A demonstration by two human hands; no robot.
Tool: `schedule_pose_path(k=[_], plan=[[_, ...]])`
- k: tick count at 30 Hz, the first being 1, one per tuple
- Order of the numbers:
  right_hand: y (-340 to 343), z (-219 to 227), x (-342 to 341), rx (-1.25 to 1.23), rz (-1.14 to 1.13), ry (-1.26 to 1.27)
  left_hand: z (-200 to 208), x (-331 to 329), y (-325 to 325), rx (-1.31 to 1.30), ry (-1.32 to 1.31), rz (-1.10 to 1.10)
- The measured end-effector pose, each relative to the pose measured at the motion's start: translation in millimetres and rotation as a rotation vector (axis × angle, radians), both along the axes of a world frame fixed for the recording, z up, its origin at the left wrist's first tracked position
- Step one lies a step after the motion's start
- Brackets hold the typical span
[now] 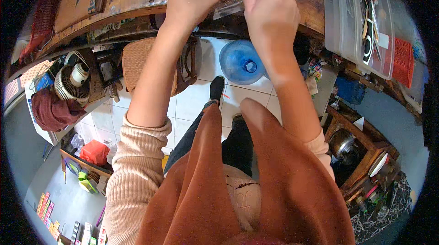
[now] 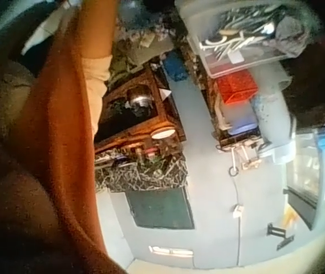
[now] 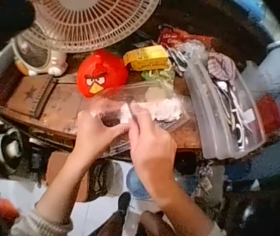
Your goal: Retrieving frozen food from a chest freezer, putting it into a bag, and then using a knife to open a plastic-wrapped container of food items on a wooden counter.
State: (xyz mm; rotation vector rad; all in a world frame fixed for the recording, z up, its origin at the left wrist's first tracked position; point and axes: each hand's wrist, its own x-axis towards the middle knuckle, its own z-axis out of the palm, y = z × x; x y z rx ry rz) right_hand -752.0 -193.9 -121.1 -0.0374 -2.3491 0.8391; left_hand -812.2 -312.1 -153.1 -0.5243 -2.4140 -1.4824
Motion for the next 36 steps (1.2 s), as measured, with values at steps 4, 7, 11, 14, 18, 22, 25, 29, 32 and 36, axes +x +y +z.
schedule_pose_path(k=[4, 7, 11, 14, 18, 22, 25, 29, 32, 36], plan=[[15, -4, -20, 0.157, 0.008, 0.139, 7, 5, -1, -0.064, 0.062, 0.011], [6, -11, -6, 0.239, -0.044, -0.194, 7, 3, 2, -0.11, 0.084, 0.022], [13, -4, -25, 0.127, -0.076, 0.068, 6, 2, 3, -0.016, 0.019, 0.018], [13, -4, -22, 0.194, -0.118, 0.028, -3, -1, -1, -0.063, 0.102, 0.024], [14, 8, -19, 0.174, -0.101, 0.116, 9, 4, 3, -0.148, 0.113, 0.045], [15, -7, -11, 0.322, -0.066, -0.114, 1, -2, 1, -0.119, 0.147, -0.002], [16, -3, -10, 0.349, -0.133, -0.148, 14, 4, 6, -0.133, 0.112, 0.044], [9, 8, -7, 0.207, -0.093, -0.147, 1, -3, -1, -0.088, 0.198, 0.003], [10, 0, -13, 0.376, -0.092, -0.27, 7, -2, 2, -0.146, 0.171, 0.0], [17, -1, -30, -0.066, 0.076, 0.444, 5, -3, 3, -0.106, 0.151, 0.021]])
